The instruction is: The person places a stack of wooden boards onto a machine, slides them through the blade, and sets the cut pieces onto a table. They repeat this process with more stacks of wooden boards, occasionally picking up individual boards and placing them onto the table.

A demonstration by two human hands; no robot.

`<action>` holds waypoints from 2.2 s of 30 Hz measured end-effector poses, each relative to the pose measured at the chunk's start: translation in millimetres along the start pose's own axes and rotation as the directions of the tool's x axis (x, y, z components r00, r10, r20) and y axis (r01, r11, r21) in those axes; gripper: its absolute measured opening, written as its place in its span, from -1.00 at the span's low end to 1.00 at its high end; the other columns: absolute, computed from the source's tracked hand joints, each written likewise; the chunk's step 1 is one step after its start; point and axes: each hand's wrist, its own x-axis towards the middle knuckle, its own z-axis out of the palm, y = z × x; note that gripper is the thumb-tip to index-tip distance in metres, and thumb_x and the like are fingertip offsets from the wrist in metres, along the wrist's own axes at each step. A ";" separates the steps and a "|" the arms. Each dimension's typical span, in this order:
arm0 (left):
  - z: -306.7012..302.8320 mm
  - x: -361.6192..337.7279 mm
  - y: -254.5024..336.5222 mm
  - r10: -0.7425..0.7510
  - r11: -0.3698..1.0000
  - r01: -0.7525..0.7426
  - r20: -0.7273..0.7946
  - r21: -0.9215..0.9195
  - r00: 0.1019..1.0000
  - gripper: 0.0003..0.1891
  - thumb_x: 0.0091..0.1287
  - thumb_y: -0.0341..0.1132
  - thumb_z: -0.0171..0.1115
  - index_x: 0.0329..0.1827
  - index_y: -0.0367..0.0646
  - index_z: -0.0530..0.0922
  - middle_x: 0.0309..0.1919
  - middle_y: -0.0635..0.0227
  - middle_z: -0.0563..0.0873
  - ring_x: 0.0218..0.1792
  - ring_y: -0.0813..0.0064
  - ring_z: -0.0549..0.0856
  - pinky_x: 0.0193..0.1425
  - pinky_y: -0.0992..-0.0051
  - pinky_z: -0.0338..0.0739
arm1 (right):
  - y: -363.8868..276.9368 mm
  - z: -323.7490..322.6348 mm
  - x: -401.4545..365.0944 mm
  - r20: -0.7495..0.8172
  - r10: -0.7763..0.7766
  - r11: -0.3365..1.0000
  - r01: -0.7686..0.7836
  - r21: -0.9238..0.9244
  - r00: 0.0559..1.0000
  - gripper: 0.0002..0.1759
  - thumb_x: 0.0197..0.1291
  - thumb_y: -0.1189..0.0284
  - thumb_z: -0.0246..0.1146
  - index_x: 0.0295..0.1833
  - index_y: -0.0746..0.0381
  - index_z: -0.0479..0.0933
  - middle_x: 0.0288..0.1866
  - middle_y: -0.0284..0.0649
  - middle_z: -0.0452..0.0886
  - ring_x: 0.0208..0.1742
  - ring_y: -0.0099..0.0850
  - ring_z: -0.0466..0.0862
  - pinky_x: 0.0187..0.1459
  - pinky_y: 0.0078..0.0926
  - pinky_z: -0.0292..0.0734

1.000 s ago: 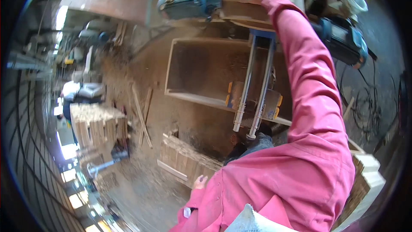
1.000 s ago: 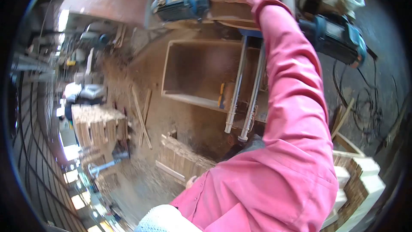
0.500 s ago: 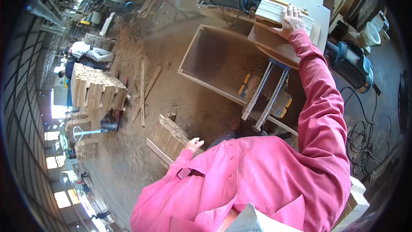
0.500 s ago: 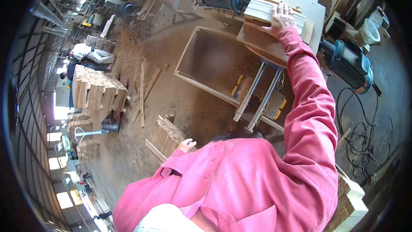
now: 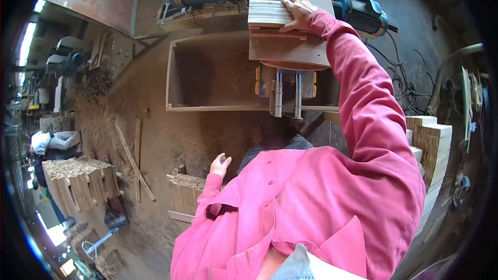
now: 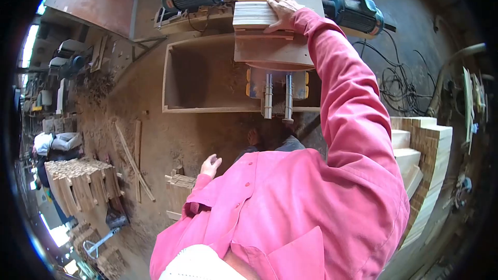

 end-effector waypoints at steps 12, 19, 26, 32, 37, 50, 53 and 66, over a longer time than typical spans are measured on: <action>-11.2 -34.0 291.7 0.802 0.522 -0.686 0.019 -0.507 0.597 -0.50 0.63 -0.44 0.23 0.60 -0.22 0.41 0.40 0.25 0.63 0.35 0.45 0.65 0.49 0.40 0.51 | -107.9 -7.4 -140.5 -0.635 0.313 0.886 0.024 0.463 0.706 -0.15 0.01 -0.23 0.57 0.07 0.31 0.59 -0.07 0.04 0.69 -0.01 0.04 0.71 0.13 -0.09 0.62; 142.2 -102.0 393.6 0.724 0.690 -0.498 0.476 -0.526 0.499 -0.30 0.68 0.13 0.06 0.67 -0.19 0.28 0.53 0.21 0.48 0.52 0.28 0.50 0.53 0.18 0.42 | -163.5 49.3 -364.0 0.063 0.778 -0.162 0.103 0.981 0.625 -0.19 0.22 -0.13 0.53 0.31 0.33 0.63 0.14 -0.07 0.76 0.17 -0.40 0.71 0.24 -0.37 0.59; 337.8 -115.2 390.6 0.508 0.861 -0.212 0.771 -0.462 0.383 -0.64 0.62 -0.08 0.24 0.25 -0.14 0.60 0.09 0.31 0.74 0.09 0.42 0.73 0.24 0.36 0.62 | -134.1 107.0 -524.7 0.219 0.936 -0.247 0.070 0.967 0.276 0.13 0.02 -0.50 0.45 0.29 0.36 0.63 0.10 0.03 0.79 0.15 -0.22 0.79 0.19 -0.27 0.66; 439.0 -102.8 426.7 0.421 0.903 -0.040 0.860 -0.428 0.287 -0.72 0.55 -0.17 0.32 0.16 -0.15 0.67 0.01 0.38 0.78 0.08 0.49 0.73 0.25 0.37 0.60 | -76.2 101.1 -598.3 0.164 0.970 -0.151 -0.085 0.985 0.181 0.35 0.07 -0.67 0.14 0.44 0.44 0.48 0.39 0.26 0.48 0.44 0.08 0.53 0.47 -0.16 0.41; 524.2 -75.3 498.5 0.341 0.940 -0.097 0.918 -0.328 0.202 -0.75 0.52 -0.20 0.33 0.13 -0.11 0.70 0.00 0.40 0.79 0.11 0.52 0.72 0.27 0.40 0.54 | -81.3 117.9 -643.1 0.012 0.996 0.014 -0.283 0.959 0.091 0.24 0.30 -0.57 0.02 0.54 0.43 0.41 0.50 0.33 0.35 0.55 0.20 0.41 0.60 -0.17 0.26; 738.5 -44.5 577.0 -0.041 0.681 -0.717 0.985 0.151 0.168 -0.64 0.40 0.11 0.39 0.05 0.12 0.75 -0.03 0.54 0.75 0.04 0.51 0.69 0.18 0.39 0.47 | -266.1 184.4 -787.1 0.475 0.661 -0.709 -0.276 0.649 -0.580 -0.13 0.45 -0.18 0.28 0.43 0.45 0.55 0.22 0.17 0.73 0.30 -0.04 0.72 0.32 -0.29 0.57; 749.5 -36.4 577.6 -0.094 0.725 -0.678 0.992 0.124 0.081 -0.63 0.47 0.08 0.34 0.11 0.04 0.75 -0.06 0.52 0.73 0.02 0.55 0.68 0.20 0.44 0.44 | -267.5 173.4 -759.0 0.539 0.576 -0.787 -0.240 0.568 -0.615 -0.08 0.44 -0.23 0.26 0.43 0.47 0.55 0.23 0.18 0.71 0.30 -0.06 0.73 0.28 -0.29 0.59; 774.1 -10.0 538.3 0.039 0.776 -0.631 0.998 0.006 0.059 -0.28 0.66 0.04 0.15 0.66 -0.35 0.34 0.67 0.12 0.38 0.70 0.32 0.27 0.76 0.37 0.07 | -236.5 189.3 -718.3 0.521 0.672 -0.730 -0.348 0.589 -0.527 -0.06 0.42 -0.24 0.30 0.44 0.46 0.53 0.30 0.19 0.61 0.13 -0.08 0.77 0.17 -0.23 0.66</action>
